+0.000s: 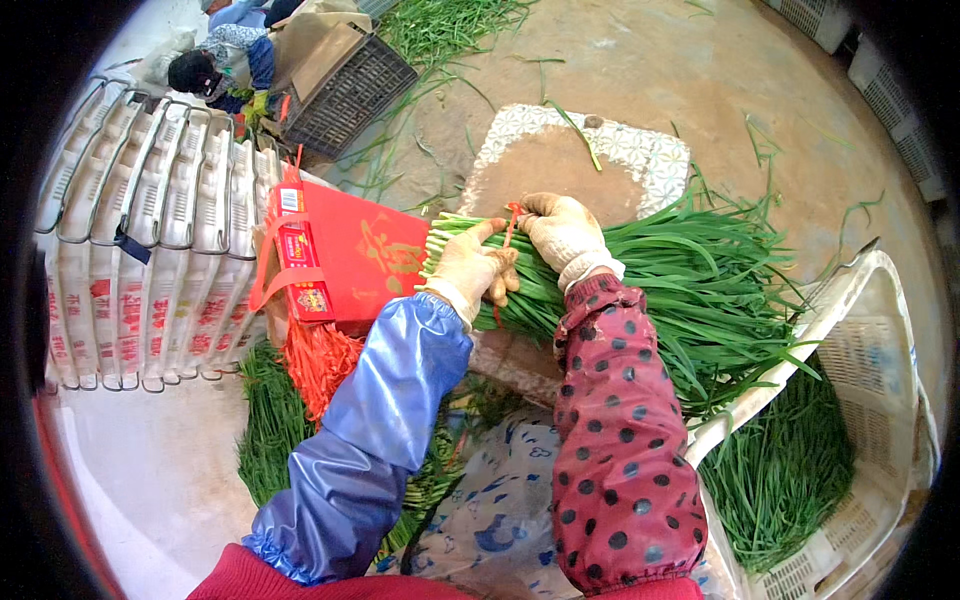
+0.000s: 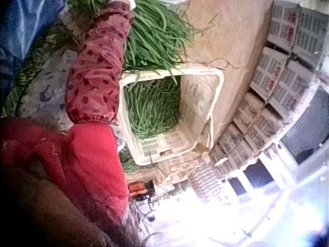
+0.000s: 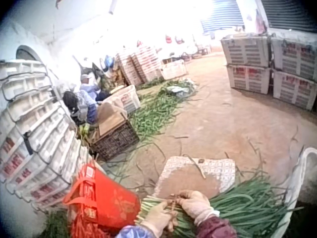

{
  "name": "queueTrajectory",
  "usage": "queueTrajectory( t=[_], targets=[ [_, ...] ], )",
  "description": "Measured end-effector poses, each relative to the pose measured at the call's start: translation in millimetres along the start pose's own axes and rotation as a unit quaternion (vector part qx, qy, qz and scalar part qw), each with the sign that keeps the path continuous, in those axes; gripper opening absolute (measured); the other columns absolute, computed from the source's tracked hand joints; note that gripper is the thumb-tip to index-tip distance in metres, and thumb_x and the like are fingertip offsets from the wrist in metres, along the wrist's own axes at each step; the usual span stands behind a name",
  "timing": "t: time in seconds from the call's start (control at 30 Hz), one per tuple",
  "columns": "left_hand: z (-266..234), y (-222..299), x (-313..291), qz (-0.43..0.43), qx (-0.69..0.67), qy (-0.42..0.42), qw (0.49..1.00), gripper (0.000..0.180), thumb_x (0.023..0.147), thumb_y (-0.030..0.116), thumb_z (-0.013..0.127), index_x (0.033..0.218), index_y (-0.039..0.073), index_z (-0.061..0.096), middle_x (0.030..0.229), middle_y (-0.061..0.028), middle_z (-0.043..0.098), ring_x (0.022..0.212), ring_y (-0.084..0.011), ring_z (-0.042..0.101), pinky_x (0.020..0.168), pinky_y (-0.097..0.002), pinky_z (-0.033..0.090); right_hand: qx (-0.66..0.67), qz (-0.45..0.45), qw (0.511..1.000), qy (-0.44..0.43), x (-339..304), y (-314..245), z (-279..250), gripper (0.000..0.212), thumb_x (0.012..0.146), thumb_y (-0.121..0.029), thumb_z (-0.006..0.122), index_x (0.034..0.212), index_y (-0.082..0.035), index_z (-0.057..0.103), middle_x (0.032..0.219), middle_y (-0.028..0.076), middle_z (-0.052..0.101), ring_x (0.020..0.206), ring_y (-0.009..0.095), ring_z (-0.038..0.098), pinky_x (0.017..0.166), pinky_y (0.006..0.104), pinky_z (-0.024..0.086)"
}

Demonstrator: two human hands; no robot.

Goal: The person sorts through green leeks, removes yellowed or damaged leaves by hand, and bundles them together using red ties on a small stool.

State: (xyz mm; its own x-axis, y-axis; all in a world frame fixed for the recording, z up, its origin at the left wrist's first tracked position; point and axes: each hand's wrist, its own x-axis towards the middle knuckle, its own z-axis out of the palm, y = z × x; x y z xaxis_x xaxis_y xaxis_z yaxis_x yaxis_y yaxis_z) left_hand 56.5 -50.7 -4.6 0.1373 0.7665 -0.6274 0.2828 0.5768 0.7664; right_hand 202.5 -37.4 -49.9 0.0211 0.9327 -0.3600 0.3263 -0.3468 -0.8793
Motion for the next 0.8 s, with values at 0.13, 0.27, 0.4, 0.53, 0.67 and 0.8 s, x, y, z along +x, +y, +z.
queueTrajectory(
  t=[0.13,0.27,0.4,0.53,0.67,0.8],
  targets=[
    [3,0,1,0.001,-0.011,0.013,1.000,0.059,0.089,0.002,0.059,0.141,-0.002,0.031,0.062,-0.0137,0.061,0.037,-0.0165,0.051,0.035,-0.0288,0.041,0.004,-0.013,1.000,-0.016,0,2,-4,0.034,0.085,-0.034,0.065,0.112,-0.014,0.069,0.105,0.009,0.070,0.101,0.021,0.066,0.089,0.0324,0.047],
    [-3,-3,3,0.013,-0.039,-0.002,0.999,0.059,0.089,0.001,0.060,0.140,-0.004,0.032,0.062,-0.0141,0.061,0.037,-0.0167,0.051,0.035,-0.0287,0.042,-0.026,-0.026,0.999,-0.011,4,2,0,0.035,0.085,-0.035,0.064,0.113,-0.014,0.069,0.105,0.009,0.070,0.100,0.021,0.066,0.089,0.0323,0.047],
    [-3,-6,2,0.034,-0.040,-0.012,0.999,0.056,0.089,0.000,0.059,0.139,-0.004,0.034,0.061,-0.0132,0.061,0.038,-0.0164,0.052,0.036,-0.0273,0.042,-0.031,-0.016,0.999,-0.009,-1,-4,-5,0.034,0.085,-0.035,0.064,0.113,-0.016,0.069,0.104,0.009,0.070,0.102,0.021,0.065,0.089,0.0332,0.047],
    [0,-9,-2,0.036,-0.044,0.002,0.998,0.052,0.090,0.001,0.057,0.137,-0.003,0.037,0.061,-0.0124,0.061,0.038,-0.0155,0.052,0.036,-0.0268,0.043,-0.062,-0.036,0.997,0.001,-5,-4,-5,0.034,0.084,-0.034,0.062,0.112,-0.016,0.069,0.103,0.010,0.070,0.100,0.024,0.065,0.089,0.0343,0.047],
    [-1,-10,-1,0.035,-0.055,-0.005,0.998,0.051,0.090,0.002,0.058,0.137,-0.002,0.038,0.061,-0.0114,0.061,0.039,-0.0147,0.053,0.037,-0.0263,0.043,-0.027,-0.024,0.999,-0.017,-2,-1,-6,0.034,0.084,-0.031,0.065,0.112,-0.012,0.069,0.104,0.010,0.070,0.098,0.021,0.066,0.089,0.0319,0.047],
    [-1,-9,-2,0.050,-0.037,0.002,0.998,0.050,0.091,0.003,0.059,0.137,-0.003,0.039,0.063,-0.0103,0.060,0.043,-0.0138,0.053,0.041,-0.0258,0.044,-0.030,-0.028,0.999,0.007,0,1,-3,0.035,0.084,-0.033,0.065,0.112,-0.012,0.069,0.103,0.010,0.071,0.097,0.021,0.066,0.088,0.0319,0.047]
  ],
)
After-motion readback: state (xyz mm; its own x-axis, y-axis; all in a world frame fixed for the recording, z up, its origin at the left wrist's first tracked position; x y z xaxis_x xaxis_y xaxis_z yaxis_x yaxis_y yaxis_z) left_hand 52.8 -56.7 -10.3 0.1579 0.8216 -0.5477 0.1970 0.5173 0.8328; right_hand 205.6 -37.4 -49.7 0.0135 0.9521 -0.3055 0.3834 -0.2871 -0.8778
